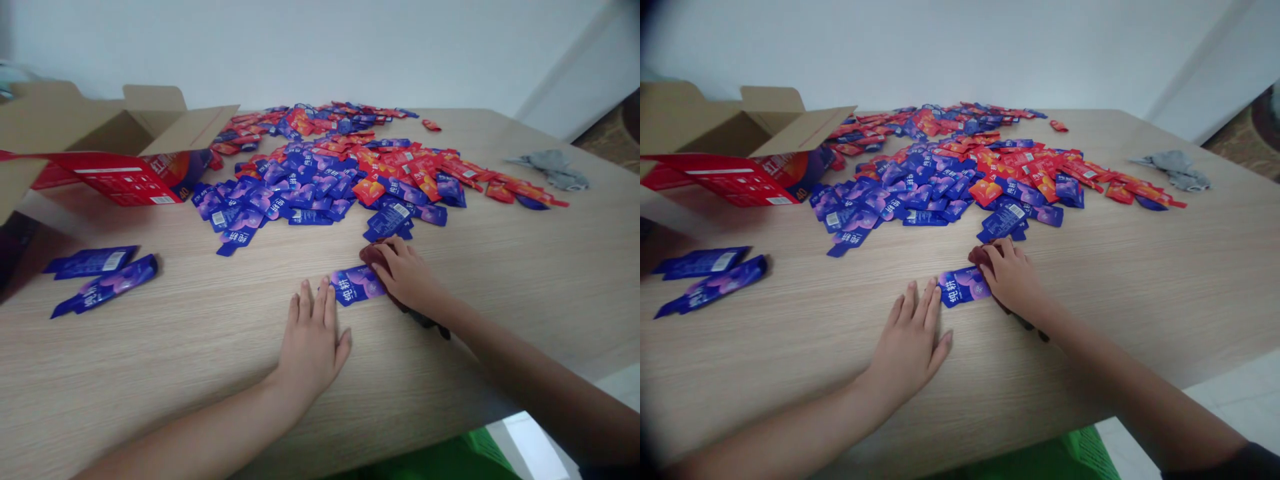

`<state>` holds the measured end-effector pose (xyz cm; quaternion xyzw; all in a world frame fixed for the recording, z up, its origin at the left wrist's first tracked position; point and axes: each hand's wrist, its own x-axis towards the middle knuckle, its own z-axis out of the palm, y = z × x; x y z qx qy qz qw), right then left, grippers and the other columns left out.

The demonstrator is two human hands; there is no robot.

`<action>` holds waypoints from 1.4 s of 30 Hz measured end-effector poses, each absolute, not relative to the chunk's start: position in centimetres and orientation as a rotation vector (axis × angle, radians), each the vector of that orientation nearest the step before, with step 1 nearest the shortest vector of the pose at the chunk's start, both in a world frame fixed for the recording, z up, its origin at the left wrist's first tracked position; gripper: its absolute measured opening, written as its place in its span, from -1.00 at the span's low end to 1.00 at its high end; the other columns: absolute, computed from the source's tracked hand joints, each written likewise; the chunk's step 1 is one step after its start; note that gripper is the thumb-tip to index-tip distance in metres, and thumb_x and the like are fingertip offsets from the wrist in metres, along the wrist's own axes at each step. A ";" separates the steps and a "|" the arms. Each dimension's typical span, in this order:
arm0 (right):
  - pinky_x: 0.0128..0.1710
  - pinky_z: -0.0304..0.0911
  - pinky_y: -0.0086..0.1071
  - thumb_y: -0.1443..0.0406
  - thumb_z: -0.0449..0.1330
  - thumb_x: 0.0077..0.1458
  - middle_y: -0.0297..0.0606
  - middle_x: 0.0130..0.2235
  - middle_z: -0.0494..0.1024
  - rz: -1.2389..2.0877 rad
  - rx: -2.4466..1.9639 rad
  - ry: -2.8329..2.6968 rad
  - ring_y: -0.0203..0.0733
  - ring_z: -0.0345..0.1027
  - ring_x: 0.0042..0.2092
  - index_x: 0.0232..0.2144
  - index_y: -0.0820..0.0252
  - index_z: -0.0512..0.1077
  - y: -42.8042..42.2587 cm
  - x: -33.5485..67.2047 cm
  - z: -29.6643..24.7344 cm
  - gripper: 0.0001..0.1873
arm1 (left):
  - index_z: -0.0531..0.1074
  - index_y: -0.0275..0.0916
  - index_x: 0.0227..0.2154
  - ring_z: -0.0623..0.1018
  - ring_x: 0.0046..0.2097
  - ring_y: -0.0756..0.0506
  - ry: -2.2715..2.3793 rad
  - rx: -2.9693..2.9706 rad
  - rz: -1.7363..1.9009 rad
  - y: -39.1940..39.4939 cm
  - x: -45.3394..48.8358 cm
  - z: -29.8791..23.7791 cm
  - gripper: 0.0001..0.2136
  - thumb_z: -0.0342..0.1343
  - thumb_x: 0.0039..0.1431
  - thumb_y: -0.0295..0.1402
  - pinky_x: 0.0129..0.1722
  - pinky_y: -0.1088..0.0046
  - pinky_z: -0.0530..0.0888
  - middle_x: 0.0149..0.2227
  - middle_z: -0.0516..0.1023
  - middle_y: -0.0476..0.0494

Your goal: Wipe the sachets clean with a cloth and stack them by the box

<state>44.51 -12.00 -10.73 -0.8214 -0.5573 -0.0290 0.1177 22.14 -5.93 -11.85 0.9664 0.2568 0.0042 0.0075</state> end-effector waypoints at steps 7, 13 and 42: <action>-0.01 0.23 -0.12 0.23 -0.02 0.27 -0.05 -0.01 0.40 -0.121 -2.133 -1.633 0.00 0.29 -0.01 -0.03 0.21 0.40 -9.6 40.8 -7.9 -0.67 | 0.12 -0.46 0.30 0.06 0.34 -0.53 0.802 3.001 0.030 -5.9 22.2 -11.8 -0.35 -0.13 0.27 -0.10 0.22 -0.08 0.20 0.37 -0.01 -0.34; -0.07 0.19 -0.13 0.20 0.03 0.26 -0.12 0.07 0.38 -0.081 -2.162 -1.869 0.01 0.24 -0.02 -0.01 0.10 0.41 -8.4 37.3 -9.9 -0.69 | 0.16 -0.50 0.27 0.04 0.34 -0.53 0.782 2.993 0.010 -5.9 22.2 -11.8 -0.35 -0.14 0.28 -0.08 0.23 -0.09 0.18 0.33 0.12 -0.41; -0.07 0.19 -0.14 0.23 0.06 0.24 -0.15 0.06 0.39 -0.081 -2.144 -1.848 -0.04 0.23 -0.05 -0.04 0.09 0.42 -8.6 37.4 -10.1 -0.72 | 0.16 -0.42 0.28 0.04 0.34 -0.51 0.817 2.933 -0.030 -5.7 22.1 -11.6 -0.36 -0.12 0.27 -0.07 0.23 -0.11 0.22 0.33 0.09 -0.32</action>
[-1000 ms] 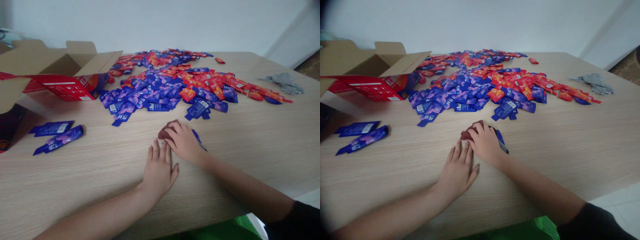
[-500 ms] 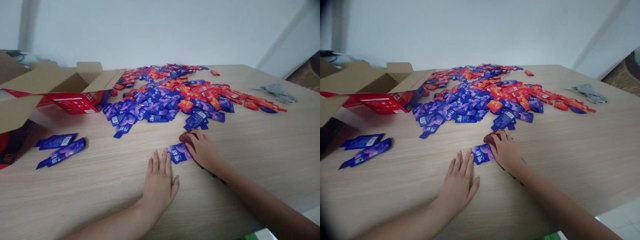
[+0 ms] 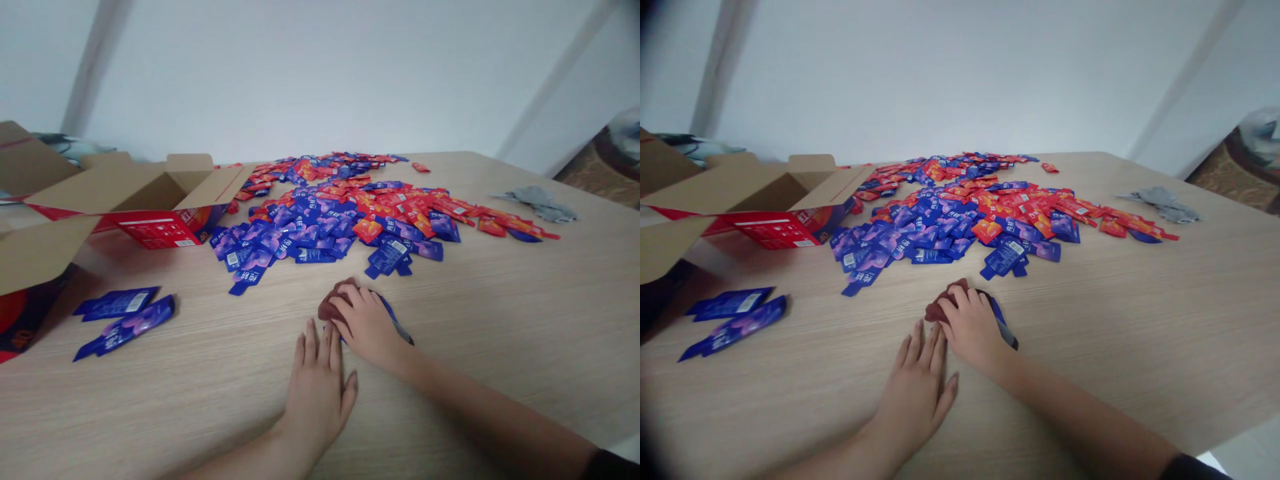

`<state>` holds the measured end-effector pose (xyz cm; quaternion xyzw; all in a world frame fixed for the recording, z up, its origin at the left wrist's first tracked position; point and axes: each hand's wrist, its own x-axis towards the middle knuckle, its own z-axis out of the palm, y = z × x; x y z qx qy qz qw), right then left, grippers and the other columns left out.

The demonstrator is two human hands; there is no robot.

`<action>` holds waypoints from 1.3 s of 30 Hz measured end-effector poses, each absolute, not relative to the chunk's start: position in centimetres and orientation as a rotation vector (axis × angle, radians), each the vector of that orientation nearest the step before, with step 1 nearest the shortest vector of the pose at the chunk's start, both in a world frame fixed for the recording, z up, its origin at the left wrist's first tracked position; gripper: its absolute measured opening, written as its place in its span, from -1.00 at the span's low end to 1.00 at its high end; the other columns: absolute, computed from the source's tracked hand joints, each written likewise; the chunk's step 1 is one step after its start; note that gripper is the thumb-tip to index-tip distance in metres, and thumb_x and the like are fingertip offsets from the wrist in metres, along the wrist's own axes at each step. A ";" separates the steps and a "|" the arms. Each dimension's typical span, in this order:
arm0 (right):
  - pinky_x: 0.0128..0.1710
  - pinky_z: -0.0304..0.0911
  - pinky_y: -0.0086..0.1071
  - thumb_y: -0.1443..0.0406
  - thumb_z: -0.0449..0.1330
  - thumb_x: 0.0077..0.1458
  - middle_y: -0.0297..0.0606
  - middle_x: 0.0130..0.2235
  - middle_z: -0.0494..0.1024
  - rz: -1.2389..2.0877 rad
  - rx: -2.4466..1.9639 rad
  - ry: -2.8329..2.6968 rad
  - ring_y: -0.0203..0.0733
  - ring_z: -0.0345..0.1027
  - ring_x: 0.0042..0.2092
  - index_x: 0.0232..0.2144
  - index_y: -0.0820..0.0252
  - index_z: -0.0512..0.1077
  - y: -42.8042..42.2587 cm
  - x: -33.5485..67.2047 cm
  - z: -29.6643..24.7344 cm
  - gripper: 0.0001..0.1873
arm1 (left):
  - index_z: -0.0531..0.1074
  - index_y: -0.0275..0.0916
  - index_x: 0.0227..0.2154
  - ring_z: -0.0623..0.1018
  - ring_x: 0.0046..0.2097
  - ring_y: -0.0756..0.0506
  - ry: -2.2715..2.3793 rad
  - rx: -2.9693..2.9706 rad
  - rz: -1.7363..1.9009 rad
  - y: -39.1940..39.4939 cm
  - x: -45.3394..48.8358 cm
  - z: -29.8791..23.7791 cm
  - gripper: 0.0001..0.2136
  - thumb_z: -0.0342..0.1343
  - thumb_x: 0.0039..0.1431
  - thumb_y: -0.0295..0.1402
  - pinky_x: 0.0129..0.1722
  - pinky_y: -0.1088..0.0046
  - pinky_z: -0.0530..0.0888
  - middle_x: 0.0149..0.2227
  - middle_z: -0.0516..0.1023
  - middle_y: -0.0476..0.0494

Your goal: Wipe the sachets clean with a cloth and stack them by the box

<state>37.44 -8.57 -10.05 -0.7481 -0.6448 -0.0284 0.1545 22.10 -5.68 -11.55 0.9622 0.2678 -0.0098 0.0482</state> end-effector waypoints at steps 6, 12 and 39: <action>-0.08 0.17 -0.13 0.20 0.03 0.26 -0.13 0.09 0.38 -0.203 -2.314 -1.763 0.01 0.23 -0.04 0.03 0.07 0.39 -9.3 38.5 -11.2 -0.67 | 0.08 -0.43 0.31 0.01 0.34 -0.53 0.815 2.921 -0.021 -5.7 22.1 -11.7 -0.34 -0.15 0.28 -0.06 0.24 -0.11 0.20 0.36 -0.02 -0.31; -0.10 0.21 -0.14 0.19 0.00 0.27 -0.14 0.11 0.36 -0.229 -2.432 -1.635 0.01 0.25 -0.04 0.06 0.04 0.38 -10.9 41.0 -11.6 -0.64 | 0.03 -0.41 0.32 0.02 0.34 -0.53 0.814 2.936 0.013 -5.7 22.0 -12.1 -0.32 -0.14 0.28 -0.05 0.24 -0.09 0.20 0.37 -0.05 -0.27; -0.10 0.13 -0.14 0.20 0.04 0.25 -0.16 0.11 0.37 -0.182 -2.264 -1.818 0.00 0.21 -0.04 0.04 0.04 0.38 -8.5 37.4 -11.1 -0.67 | 0.17 -0.42 0.28 0.08 0.34 -0.52 0.809 2.981 0.061 -5.7 22.0 -12.2 -0.34 -0.12 0.26 -0.05 0.22 -0.09 0.20 0.34 0.12 -0.34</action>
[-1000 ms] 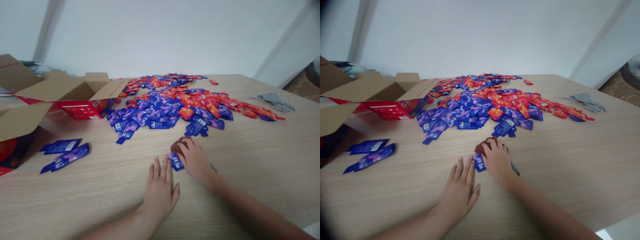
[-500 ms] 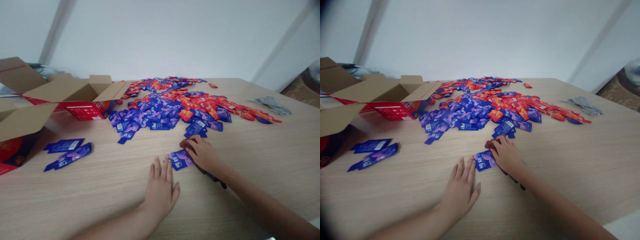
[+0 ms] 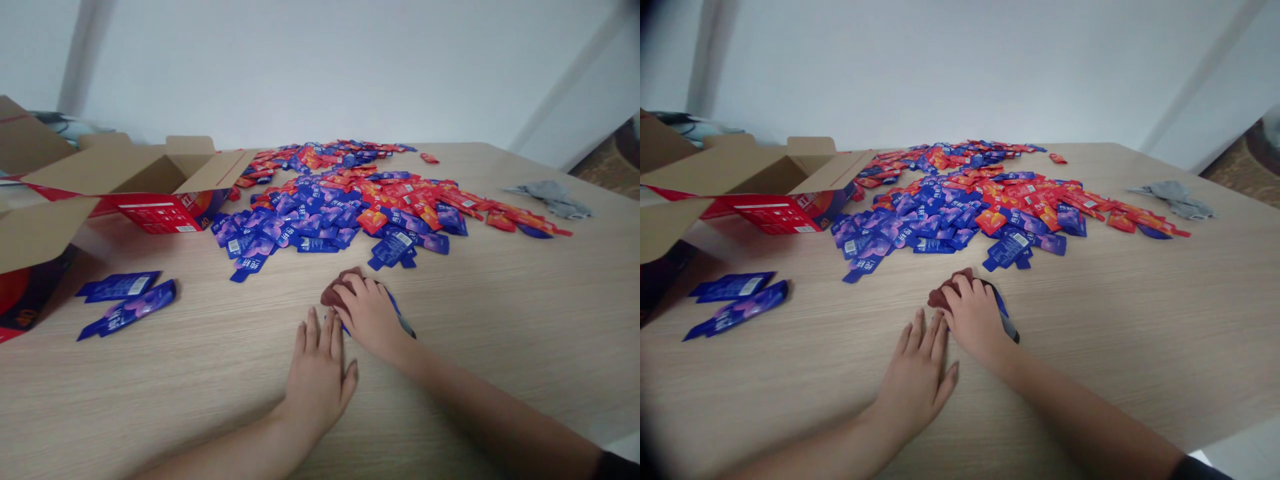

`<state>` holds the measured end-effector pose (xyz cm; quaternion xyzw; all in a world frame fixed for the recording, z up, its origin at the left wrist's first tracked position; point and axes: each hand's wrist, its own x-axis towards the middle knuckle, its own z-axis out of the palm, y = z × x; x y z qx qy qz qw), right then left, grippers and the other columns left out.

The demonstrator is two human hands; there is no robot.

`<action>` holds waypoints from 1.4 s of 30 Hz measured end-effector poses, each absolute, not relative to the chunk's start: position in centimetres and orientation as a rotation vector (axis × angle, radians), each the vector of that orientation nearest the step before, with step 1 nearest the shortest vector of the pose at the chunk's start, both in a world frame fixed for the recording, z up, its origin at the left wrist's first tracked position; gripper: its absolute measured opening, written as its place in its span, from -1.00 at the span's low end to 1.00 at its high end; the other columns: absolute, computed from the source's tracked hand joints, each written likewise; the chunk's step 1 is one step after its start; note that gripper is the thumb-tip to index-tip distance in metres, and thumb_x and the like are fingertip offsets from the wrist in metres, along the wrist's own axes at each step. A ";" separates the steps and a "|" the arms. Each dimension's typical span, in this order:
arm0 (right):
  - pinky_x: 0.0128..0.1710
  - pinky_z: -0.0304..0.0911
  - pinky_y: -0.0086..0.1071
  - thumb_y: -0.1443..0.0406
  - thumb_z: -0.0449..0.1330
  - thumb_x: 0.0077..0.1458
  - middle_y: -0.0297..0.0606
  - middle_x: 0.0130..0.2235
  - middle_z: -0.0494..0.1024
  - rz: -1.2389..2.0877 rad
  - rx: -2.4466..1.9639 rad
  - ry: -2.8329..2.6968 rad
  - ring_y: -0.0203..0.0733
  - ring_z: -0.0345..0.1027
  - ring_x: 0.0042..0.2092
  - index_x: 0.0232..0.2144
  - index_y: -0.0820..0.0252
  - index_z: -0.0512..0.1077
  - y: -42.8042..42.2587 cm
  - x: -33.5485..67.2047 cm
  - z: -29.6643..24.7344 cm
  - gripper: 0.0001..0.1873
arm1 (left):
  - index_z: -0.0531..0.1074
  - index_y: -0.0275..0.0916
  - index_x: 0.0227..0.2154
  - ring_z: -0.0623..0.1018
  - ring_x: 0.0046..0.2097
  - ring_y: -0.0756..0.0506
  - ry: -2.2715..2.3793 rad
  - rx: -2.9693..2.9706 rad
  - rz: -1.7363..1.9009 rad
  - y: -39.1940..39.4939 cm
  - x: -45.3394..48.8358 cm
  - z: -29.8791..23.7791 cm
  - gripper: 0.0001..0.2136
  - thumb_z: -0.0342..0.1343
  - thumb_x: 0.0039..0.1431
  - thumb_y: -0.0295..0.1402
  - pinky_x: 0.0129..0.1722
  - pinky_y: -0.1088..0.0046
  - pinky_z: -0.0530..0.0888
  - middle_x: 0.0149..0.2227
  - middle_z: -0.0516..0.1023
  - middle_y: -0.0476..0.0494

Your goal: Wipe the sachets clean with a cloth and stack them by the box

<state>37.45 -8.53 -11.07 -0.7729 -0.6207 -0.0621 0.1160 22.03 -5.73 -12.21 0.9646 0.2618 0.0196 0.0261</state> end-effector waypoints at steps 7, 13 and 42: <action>-0.10 0.16 -0.14 0.17 -0.01 0.27 -0.13 0.10 0.37 -0.249 -2.392 -1.646 0.03 0.24 -0.02 0.04 0.06 0.38 -10.0 40.3 -11.4 -0.65 | 0.06 -0.42 0.32 0.05 0.34 -0.53 0.819 2.973 0.044 -5.8 21.9 -12.4 -0.32 -0.14 0.28 -0.04 0.23 -0.06 0.20 0.37 0.00 -0.28; -0.06 0.22 -0.16 0.20 0.01 0.26 -0.10 0.10 0.35 -0.216 -2.408 -1.585 0.00 0.27 0.00 0.04 0.10 0.38 -11.6 43.7 -12.3 -0.65 | 0.03 -0.39 0.33 0.05 0.35 -0.50 0.823 2.965 0.041 -5.9 21.9 -12.2 -0.33 -0.14 0.28 -0.05 0.23 -0.05 0.18 0.38 -0.02 -0.27; -0.09 0.14 -0.12 0.19 -0.01 0.26 -0.09 0.12 0.35 -0.317 -2.379 -1.646 0.06 0.23 -0.02 0.06 0.10 0.36 -10.2 40.1 -11.6 -0.63 | 0.06 -0.42 0.32 0.02 0.35 -0.51 0.814 2.960 0.048 -6.0 21.9 -12.5 -0.33 -0.15 0.29 -0.07 0.25 -0.06 0.15 0.38 -0.01 -0.29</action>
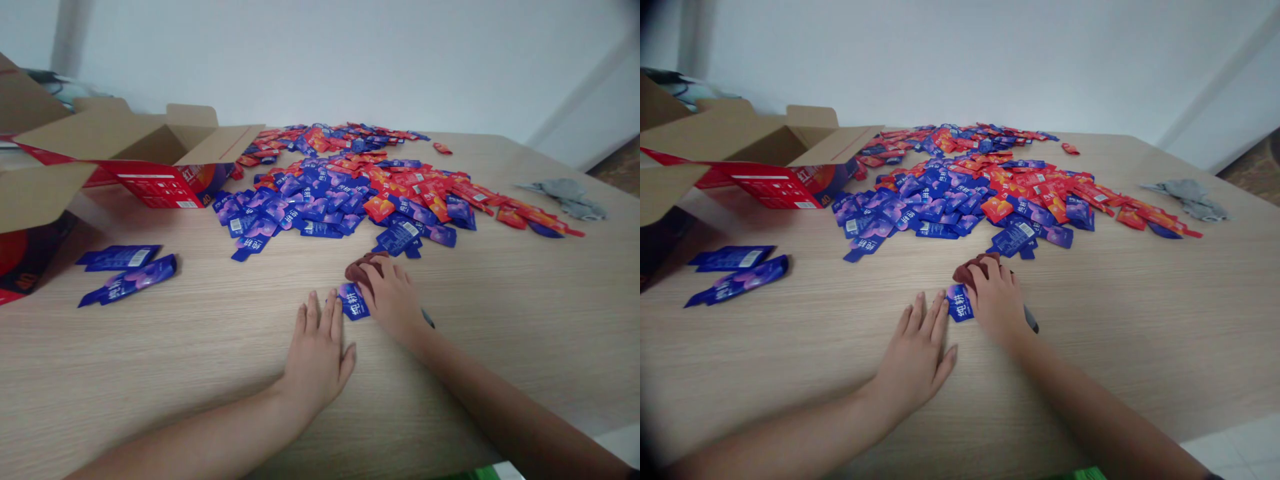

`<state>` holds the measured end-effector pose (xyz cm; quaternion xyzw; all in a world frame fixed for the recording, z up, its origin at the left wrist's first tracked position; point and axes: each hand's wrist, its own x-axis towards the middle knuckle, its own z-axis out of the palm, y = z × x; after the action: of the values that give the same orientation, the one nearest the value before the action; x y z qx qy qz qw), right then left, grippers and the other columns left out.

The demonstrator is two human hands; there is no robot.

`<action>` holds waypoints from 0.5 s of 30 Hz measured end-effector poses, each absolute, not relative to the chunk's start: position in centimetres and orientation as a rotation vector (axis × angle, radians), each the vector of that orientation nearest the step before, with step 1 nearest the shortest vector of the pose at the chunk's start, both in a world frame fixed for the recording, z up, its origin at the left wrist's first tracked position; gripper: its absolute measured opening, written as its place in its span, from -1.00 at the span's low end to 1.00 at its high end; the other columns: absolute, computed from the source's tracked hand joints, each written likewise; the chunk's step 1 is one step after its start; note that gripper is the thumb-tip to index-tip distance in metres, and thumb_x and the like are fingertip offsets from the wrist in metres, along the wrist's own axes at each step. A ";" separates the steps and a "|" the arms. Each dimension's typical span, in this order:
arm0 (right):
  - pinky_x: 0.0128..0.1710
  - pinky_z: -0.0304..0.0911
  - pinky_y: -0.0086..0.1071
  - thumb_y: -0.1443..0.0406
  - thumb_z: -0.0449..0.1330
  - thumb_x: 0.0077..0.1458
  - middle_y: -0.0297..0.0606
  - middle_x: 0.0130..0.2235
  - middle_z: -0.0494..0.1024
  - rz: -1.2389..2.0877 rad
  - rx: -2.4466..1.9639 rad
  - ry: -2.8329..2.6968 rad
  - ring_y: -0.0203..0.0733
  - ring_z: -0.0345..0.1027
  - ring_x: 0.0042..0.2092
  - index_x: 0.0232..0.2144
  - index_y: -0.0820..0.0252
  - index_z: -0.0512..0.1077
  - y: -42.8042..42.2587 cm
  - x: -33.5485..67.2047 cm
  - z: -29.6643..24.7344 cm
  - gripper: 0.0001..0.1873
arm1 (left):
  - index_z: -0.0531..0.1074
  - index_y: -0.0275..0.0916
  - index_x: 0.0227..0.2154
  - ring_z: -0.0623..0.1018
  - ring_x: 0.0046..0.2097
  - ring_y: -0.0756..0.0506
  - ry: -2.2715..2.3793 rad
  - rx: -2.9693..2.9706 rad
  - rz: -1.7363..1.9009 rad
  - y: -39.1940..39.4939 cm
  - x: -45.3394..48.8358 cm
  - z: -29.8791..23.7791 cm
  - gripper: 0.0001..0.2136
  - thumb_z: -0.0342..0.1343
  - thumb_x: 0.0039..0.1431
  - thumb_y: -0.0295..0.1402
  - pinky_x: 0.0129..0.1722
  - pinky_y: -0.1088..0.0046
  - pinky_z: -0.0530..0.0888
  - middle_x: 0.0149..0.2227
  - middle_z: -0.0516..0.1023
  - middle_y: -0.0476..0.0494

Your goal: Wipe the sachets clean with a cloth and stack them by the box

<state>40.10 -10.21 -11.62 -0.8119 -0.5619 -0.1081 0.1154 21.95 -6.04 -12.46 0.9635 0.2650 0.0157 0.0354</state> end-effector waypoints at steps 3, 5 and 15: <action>-0.10 0.16 -0.14 0.22 -0.01 0.26 -0.05 0.10 0.36 -0.336 -2.429 -1.588 0.05 0.24 -0.03 0.06 0.14 0.36 -11.1 41.3 -12.1 -0.63 | 0.05 -0.40 0.33 0.03 0.35 -0.51 0.825 2.969 0.069 -6.0 22.0 -12.6 -0.33 -0.13 0.28 -0.07 0.24 -0.06 0.16 0.39 -0.02 -0.28; -0.09 0.17 -0.14 0.22 -0.02 0.26 -0.05 0.10 0.35 -0.327 -2.440 -1.573 0.04 0.25 -0.02 0.06 0.16 0.36 -11.6 42.3 -12.4 -0.63 | 0.05 -0.40 0.33 0.03 0.35 -0.51 0.829 2.972 0.076 -6.1 22.0 -12.6 -0.34 -0.13 0.28 -0.08 0.23 -0.07 0.17 0.39 -0.02 -0.29; -0.03 0.20 -0.10 0.21 -0.03 0.28 -0.04 0.06 0.37 -0.284 -2.210 -1.555 0.03 0.28 -0.01 0.01 0.18 0.39 -11.1 43.0 -8.3 -0.65 | 0.05 -0.42 0.33 0.01 0.35 -0.53 0.811 2.952 0.077 -6.1 21.9 -12.5 -0.34 -0.18 0.30 -0.07 0.25 -0.07 0.14 0.39 -0.04 -0.29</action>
<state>42.97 -11.11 -8.26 -0.7951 -0.5594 -0.1021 0.2109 21.94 -6.08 -12.46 0.9632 0.2645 0.0251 0.0394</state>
